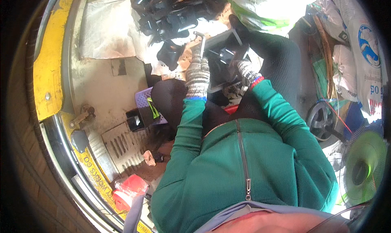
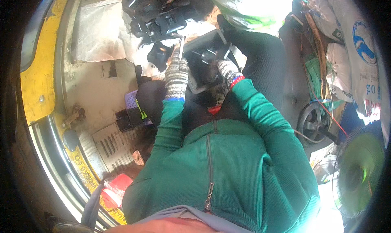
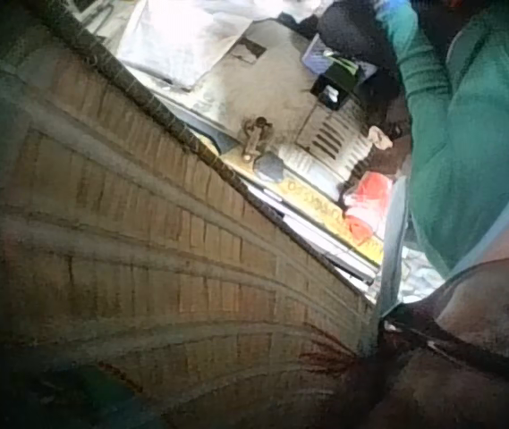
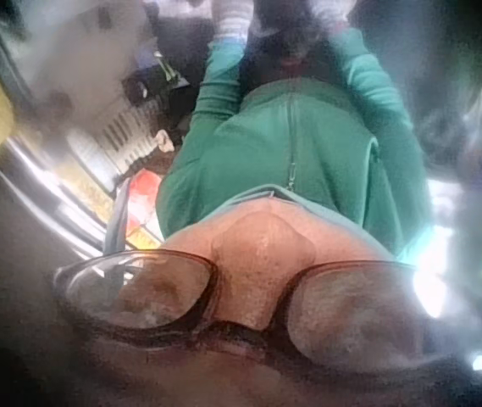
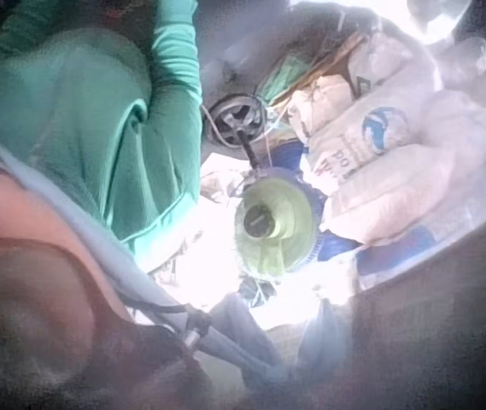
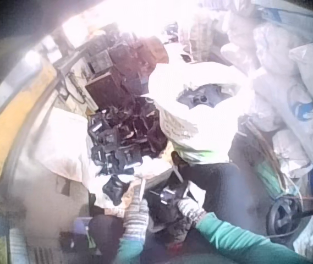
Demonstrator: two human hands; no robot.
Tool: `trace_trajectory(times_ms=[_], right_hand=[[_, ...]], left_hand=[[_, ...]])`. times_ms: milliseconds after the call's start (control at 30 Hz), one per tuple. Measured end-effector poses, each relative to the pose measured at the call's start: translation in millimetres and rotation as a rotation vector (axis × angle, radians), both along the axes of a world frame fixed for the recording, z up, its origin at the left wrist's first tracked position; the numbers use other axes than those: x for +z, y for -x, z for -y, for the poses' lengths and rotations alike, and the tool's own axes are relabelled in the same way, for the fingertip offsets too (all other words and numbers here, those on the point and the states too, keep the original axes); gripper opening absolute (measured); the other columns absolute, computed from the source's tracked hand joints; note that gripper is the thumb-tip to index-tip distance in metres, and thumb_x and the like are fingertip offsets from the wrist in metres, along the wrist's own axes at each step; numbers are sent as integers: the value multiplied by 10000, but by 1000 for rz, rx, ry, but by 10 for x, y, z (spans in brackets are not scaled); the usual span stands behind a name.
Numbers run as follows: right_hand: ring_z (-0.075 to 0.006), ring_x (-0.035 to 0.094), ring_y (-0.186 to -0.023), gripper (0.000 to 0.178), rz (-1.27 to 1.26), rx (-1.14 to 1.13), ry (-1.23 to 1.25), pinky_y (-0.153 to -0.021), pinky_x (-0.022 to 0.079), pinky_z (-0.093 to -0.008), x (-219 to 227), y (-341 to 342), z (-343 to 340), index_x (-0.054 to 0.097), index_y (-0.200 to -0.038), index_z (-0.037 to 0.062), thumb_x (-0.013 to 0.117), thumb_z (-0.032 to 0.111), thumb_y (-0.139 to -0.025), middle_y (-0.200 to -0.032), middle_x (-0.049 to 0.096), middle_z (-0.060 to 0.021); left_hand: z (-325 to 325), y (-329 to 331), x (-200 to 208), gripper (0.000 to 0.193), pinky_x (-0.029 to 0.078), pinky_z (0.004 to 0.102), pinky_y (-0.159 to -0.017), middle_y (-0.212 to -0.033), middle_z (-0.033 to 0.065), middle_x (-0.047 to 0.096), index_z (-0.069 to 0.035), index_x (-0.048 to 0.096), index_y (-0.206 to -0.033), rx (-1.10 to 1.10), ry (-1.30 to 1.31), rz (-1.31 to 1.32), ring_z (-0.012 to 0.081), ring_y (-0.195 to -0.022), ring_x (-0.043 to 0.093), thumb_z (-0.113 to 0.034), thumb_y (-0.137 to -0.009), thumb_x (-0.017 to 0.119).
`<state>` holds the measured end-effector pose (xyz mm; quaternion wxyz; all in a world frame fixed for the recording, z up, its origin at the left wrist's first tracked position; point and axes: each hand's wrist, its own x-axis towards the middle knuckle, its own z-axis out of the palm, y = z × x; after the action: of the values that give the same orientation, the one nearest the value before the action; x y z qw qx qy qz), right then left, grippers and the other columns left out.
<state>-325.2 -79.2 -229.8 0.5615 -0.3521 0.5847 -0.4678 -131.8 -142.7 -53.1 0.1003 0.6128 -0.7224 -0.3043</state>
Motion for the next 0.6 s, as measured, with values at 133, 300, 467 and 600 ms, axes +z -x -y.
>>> trace_trajectory(times_ms=[133,300,467,600], right_hand=[[-304,674,-988,234,-347,169,-145,-853,529,-369,-97,20,-77,684,-1102,84,570,148,-908,-1040,720,-111],[-240,691,-804,185,-123,-332,-280,-715,545,-375,954,-169,118,661,-957,67,706,170,-811,-869,716,-106],[-179,663,-703,318,-128,-412,-8,-678,536,-349,512,59,-82,662,-892,110,815,124,-614,-794,692,-35],[-176,657,-718,300,-107,-418,-81,-666,532,-338,765,-40,-119,656,-934,79,776,124,-663,-807,682,-54]], left_hand=[[-209,166,341,437,535,364,-822,-1215,127,629,-34,503,-1388,22,427,-472,217,-918,663,-220,-993,505],[-72,-393,-650,473,534,373,-812,-1247,132,631,-131,410,-1459,-98,96,173,285,-994,641,-144,-989,458],[40,-27,8,447,536,322,-867,-1298,129,583,-63,467,-1420,-274,448,428,243,-1059,638,-99,-976,501],[-122,54,100,458,542,334,-834,-1316,152,585,-51,435,-1426,-148,784,-84,246,-1032,659,-182,-994,508]])
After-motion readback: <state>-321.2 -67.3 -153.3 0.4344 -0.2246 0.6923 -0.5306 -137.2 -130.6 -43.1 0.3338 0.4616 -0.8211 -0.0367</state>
